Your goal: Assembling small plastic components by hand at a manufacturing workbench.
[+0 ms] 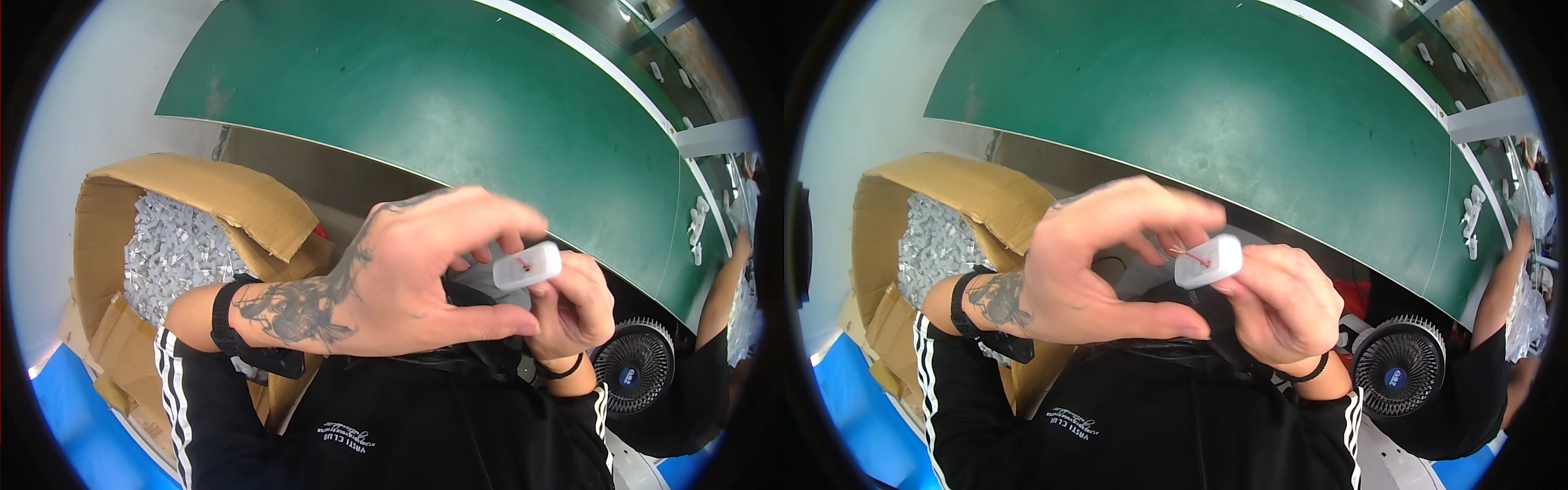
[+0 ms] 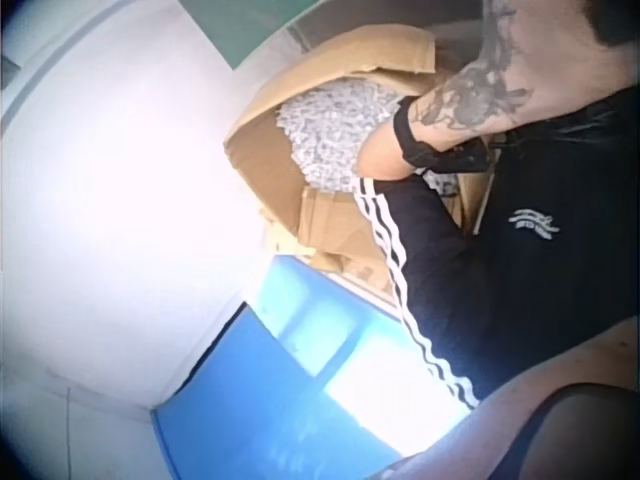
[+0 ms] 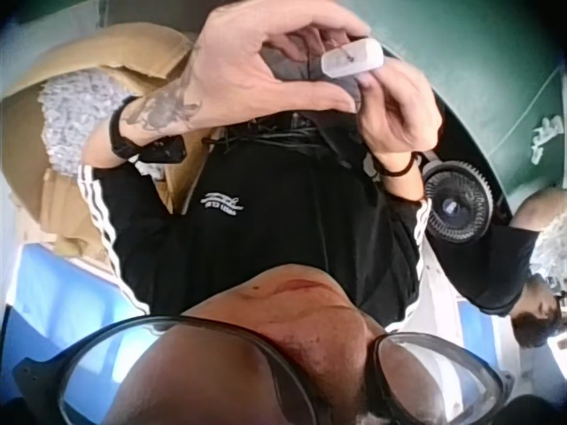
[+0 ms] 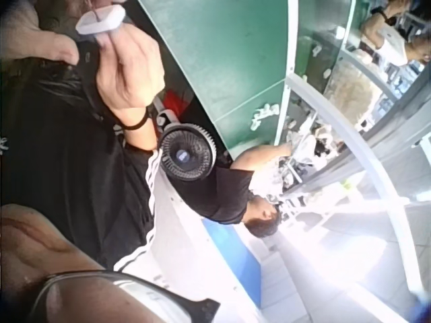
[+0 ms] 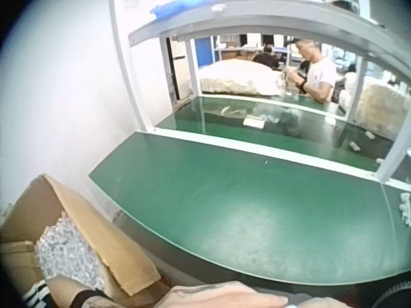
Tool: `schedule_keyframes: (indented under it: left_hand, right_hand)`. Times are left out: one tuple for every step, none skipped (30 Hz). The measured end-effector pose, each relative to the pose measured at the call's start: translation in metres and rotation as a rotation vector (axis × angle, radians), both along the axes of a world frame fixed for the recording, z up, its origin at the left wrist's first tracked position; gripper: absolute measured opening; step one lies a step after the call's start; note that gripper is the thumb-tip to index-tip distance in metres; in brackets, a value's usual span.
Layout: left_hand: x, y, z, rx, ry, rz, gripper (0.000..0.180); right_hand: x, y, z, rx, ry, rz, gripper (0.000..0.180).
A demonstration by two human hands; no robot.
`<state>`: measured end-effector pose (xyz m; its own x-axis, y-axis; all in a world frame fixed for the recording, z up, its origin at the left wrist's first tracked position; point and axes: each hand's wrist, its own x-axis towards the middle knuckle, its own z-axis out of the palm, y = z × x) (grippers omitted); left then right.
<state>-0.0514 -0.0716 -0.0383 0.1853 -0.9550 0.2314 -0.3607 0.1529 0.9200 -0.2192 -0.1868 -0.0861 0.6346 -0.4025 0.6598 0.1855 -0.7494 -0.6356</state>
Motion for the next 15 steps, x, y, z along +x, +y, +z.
schedule_keyframes:
  left_hand:
    - [-0.003,0.000,-0.004,-0.017,0.034,0.001,0.042]
    - [-0.004,-0.001,-0.007,-0.019,0.040,0.011,0.042]
    - [-0.004,-0.001,-0.010,-0.094,-0.006,0.044,0.037]
    - [-0.005,-0.001,-0.012,-0.168,-0.053,0.078,0.033]
    - [-0.009,-0.002,-0.012,-0.164,-0.007,0.097,0.029]
    - [-0.010,-0.002,-0.012,-0.167,0.000,0.106,0.029]
    - [-0.010,-0.001,-0.013,-0.159,0.018,0.104,0.029]
    - [-0.012,0.000,-0.014,-0.146,0.038,0.101,0.029]
    - [-0.012,-0.001,-0.015,-0.144,0.048,0.107,0.029]
    - [-0.010,-0.002,-0.016,-0.136,0.040,0.077,0.026]
    - [-0.008,-0.003,-0.016,-0.126,0.031,0.040,0.023]
    - [-0.006,-0.003,-0.014,-0.122,0.036,0.038,0.023]
    - [-0.004,-0.001,-0.012,-0.085,0.058,-0.006,0.023]
    - [-0.002,-0.002,-0.012,-0.052,0.082,-0.055,0.023]
    - [-0.002,-0.003,-0.014,-0.050,0.089,-0.065,0.023]
  right_hand:
    - [0.000,0.000,-0.002,0.042,-0.031,0.018,0.025]
    - [0.001,-0.001,-0.003,0.083,-0.061,0.038,0.025]
    - [-0.001,-0.003,-0.003,0.093,-0.044,0.062,0.024]
    - [-0.001,-0.002,-0.004,0.091,-0.037,0.070,0.024]
    - [-0.002,-0.002,-0.005,0.068,-0.041,0.043,0.025]
    - [-0.003,-0.002,-0.007,0.045,-0.045,0.014,0.025]
    - [-0.002,-0.001,-0.008,0.048,-0.058,0.025,0.023]
    - [-0.004,-0.001,-0.010,0.049,-0.048,0.031,0.023]
    - [-0.006,-0.001,-0.012,0.184,-0.050,0.060,0.020]
    - [-0.008,-0.001,-0.013,0.321,-0.052,0.087,0.018]
    - [-0.006,0.001,-0.013,0.386,-0.068,0.089,0.015]
    - [-0.006,0.000,-0.013,0.390,-0.063,0.086,0.015]
    - [-0.007,-0.002,-0.013,0.453,-0.032,0.145,0.015]
    - [-0.008,-0.004,-0.013,0.513,0.001,0.199,0.015]
    - [-0.008,-0.002,-0.016,0.581,-0.013,0.208,0.013]
